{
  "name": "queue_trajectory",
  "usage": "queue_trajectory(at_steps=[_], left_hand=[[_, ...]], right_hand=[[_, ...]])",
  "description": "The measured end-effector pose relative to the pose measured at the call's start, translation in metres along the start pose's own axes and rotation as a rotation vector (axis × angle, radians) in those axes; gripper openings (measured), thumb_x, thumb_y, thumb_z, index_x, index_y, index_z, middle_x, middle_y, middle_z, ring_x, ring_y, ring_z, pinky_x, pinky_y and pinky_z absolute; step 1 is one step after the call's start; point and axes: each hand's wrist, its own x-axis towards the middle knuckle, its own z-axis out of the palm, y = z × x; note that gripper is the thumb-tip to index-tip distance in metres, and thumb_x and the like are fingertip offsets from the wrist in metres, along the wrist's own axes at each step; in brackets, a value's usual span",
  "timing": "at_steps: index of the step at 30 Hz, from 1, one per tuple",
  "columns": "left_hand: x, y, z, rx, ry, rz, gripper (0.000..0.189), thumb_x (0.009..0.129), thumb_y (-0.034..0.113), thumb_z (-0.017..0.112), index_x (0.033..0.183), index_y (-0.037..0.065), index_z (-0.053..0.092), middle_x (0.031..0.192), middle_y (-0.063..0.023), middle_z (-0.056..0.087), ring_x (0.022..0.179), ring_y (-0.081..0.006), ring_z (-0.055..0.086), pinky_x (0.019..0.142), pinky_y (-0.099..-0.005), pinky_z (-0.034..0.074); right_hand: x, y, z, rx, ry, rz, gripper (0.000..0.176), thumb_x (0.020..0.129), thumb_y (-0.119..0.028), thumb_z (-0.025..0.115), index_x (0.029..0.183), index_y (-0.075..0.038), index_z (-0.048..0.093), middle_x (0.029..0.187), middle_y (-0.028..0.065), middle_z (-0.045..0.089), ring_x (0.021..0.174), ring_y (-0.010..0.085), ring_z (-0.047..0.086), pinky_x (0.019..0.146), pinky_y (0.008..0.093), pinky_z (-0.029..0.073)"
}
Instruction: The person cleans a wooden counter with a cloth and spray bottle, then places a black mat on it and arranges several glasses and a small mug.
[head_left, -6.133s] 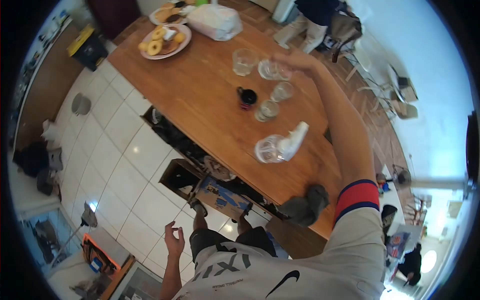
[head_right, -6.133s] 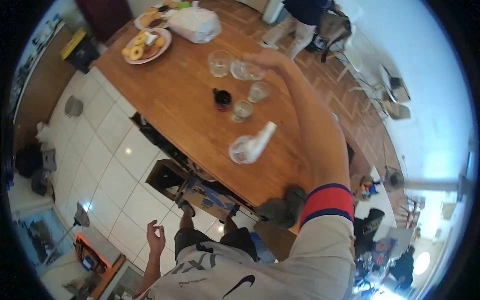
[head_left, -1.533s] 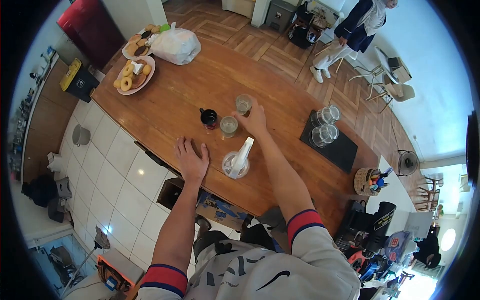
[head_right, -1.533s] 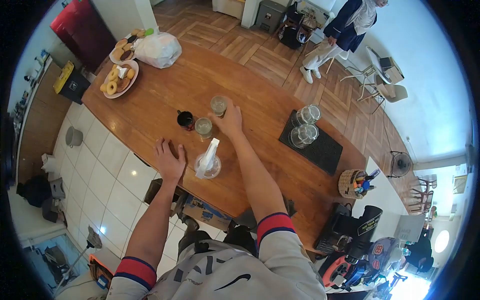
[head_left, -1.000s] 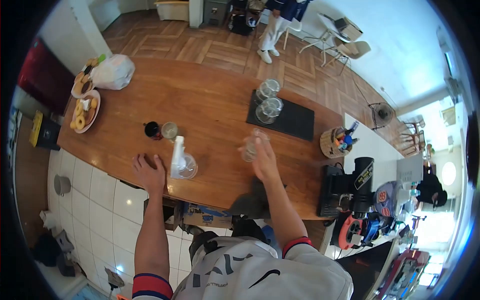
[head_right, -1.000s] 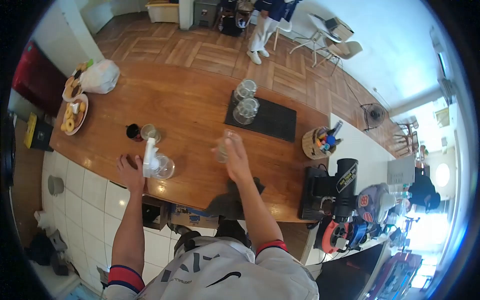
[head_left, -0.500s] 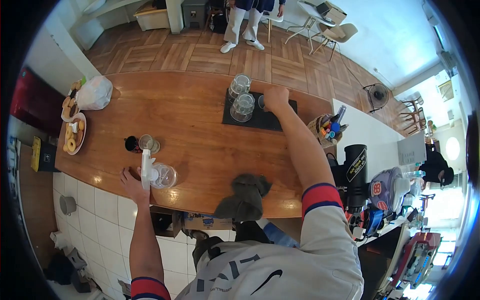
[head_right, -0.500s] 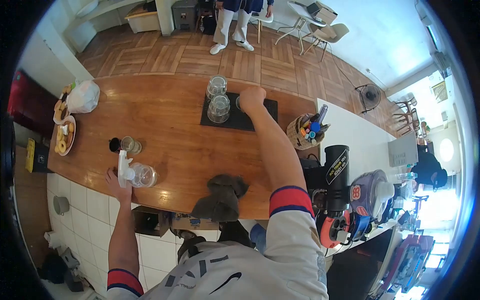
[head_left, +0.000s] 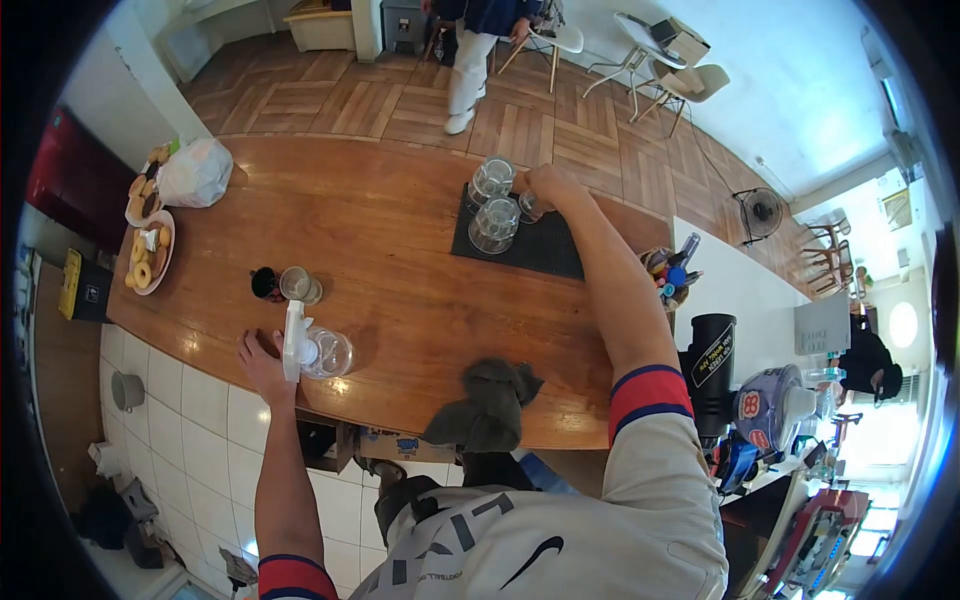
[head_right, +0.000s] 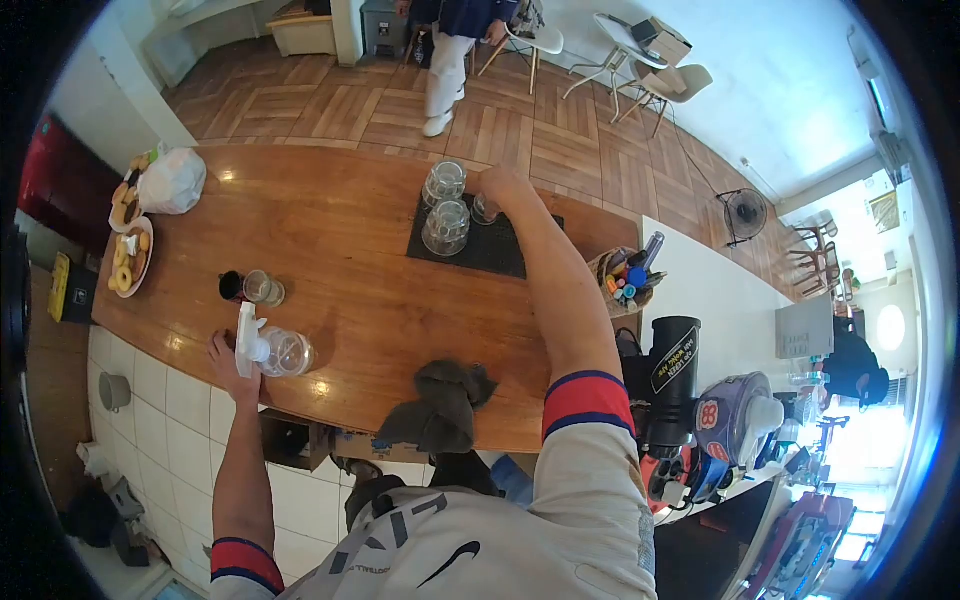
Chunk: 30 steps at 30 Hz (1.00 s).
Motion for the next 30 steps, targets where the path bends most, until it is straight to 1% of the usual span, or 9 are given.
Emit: queue_trajectory(at_steps=[2, 12, 19, 21, 23, 24, 26, 28, 30], left_hand=[[0.0, -0.003, 0.004, -0.022, 0.015, -0.001, 0.049, 0.091, 0.033, 0.061, 0.119, -0.007, 0.053, 0.128, -0.0268, 0.05, 0.121, -0.0448, 0.046, 0.102, -0.0506, 0.038], [0.0, 0.0, -0.001, 0.017, -0.001, 0.006, 0.05, 0.091, 0.034, 0.06, 0.119, -0.007, 0.053, 0.128, -0.0266, 0.05, 0.118, -0.0445, 0.048, 0.1, -0.0511, 0.039], [-0.001, 0.001, 0.006, 0.009, 0.021, -0.041, 0.05, 0.091, 0.036, 0.059, 0.12, -0.005, 0.055, 0.131, -0.0263, 0.05, 0.122, -0.0434, 0.046, 0.103, -0.0514, 0.037], [0.0, 0.001, 0.004, 0.045, 0.033, -0.068, 0.051, 0.091, 0.038, 0.057, 0.12, -0.004, 0.056, 0.132, -0.0261, 0.05, 0.123, -0.0431, 0.045, 0.105, -0.051, 0.035], [0.002, 0.002, 0.002, 0.066, 0.057, -0.107, 0.049, 0.09, 0.036, 0.058, 0.119, -0.003, 0.056, 0.132, -0.0255, 0.05, 0.124, -0.043, 0.045, 0.107, -0.0502, 0.035], [0.003, 0.007, -0.001, 0.04, 0.031, -0.118, 0.049, 0.09, 0.036, 0.058, 0.12, -0.003, 0.055, 0.132, -0.0252, 0.049, 0.124, -0.043, 0.044, 0.107, -0.0501, 0.034], [0.0, 0.008, -0.005, 0.028, 0.004, -0.14, 0.049, 0.09, 0.035, 0.059, 0.12, -0.003, 0.055, 0.132, -0.0249, 0.049, 0.125, -0.0431, 0.043, 0.108, -0.05, 0.033], [0.002, 0.007, -0.003, 0.022, 0.003, -0.117, 0.049, 0.089, 0.034, 0.06, 0.121, -0.003, 0.053, 0.132, -0.0242, 0.047, 0.126, -0.043, 0.041, 0.109, -0.0501, 0.032], [0.001, 0.006, -0.001, 0.013, 0.005, -0.125, 0.049, 0.089, 0.034, 0.06, 0.121, -0.003, 0.053, 0.133, -0.0242, 0.047, 0.127, -0.0429, 0.04, 0.11, -0.0504, 0.032]], right_hand=[[-0.004, 0.003, 0.009, 0.1, 0.234, -0.096, 0.059, 0.064, -0.034, 0.086, 0.116, -0.012, 0.068, 0.109, 0.0153, 0.069, 0.104, 0.0344, 0.065, 0.089, 0.0442, 0.052], [-0.013, 0.002, 0.011, 0.133, 0.206, -0.061, 0.063, 0.065, -0.038, 0.084, 0.122, -0.022, 0.063, 0.111, 0.0143, 0.069, 0.106, 0.0341, 0.064, 0.087, 0.0448, 0.053], [-0.016, 0.019, 0.019, 0.226, 0.254, -0.034, 0.068, 0.066, -0.038, 0.084, 0.122, -0.008, 0.06, 0.11, 0.0203, 0.067, 0.107, 0.0368, 0.063, 0.091, 0.0473, 0.05], [0.004, 0.042, 0.032, 0.178, 0.298, -0.119, 0.069, 0.064, -0.037, 0.086, 0.12, -0.004, 0.061, 0.119, 0.0198, 0.065, 0.114, 0.0363, 0.061, 0.095, 0.045, 0.05], [-0.086, -0.014, -0.034, 0.398, 0.598, 0.135, 0.057, 0.071, -0.035, 0.083, 0.115, -0.005, 0.062, 0.108, 0.0188, 0.069, 0.102, 0.0352, 0.066, 0.086, 0.0435, 0.052], [-0.1, -0.036, -0.046, 0.395, 0.593, 0.104, 0.057, 0.071, -0.035, 0.083, 0.115, -0.005, 0.062, 0.108, 0.0188, 0.069, 0.102, 0.0352, 0.066, 0.086, 0.0435, 0.052], [-0.114, -0.078, -0.056, 0.852, 0.735, -0.157, 0.044, 0.077, -0.032, 0.079, 0.109, -0.006, 0.063, 0.093, 0.0151, 0.069, 0.084, 0.0312, 0.068, 0.074, 0.0407, 0.053], [-0.105, -0.136, -0.043, 0.955, 0.605, -0.487, 0.038, 0.078, -0.029, 0.078, 0.105, -0.007, 0.062, 0.083, 0.0113, 0.066, 0.071, 0.0267, 0.064, 0.066, 0.0389, 0.051], [-0.095, -0.194, -0.034, 0.791, 0.463, -0.645, 0.046, 0.077, -0.025, 0.08, 0.113, -0.004, 0.061, 0.084, 0.0107, 0.064, 0.079, 0.0214, 0.062, 0.073, 0.0351, 0.05]])
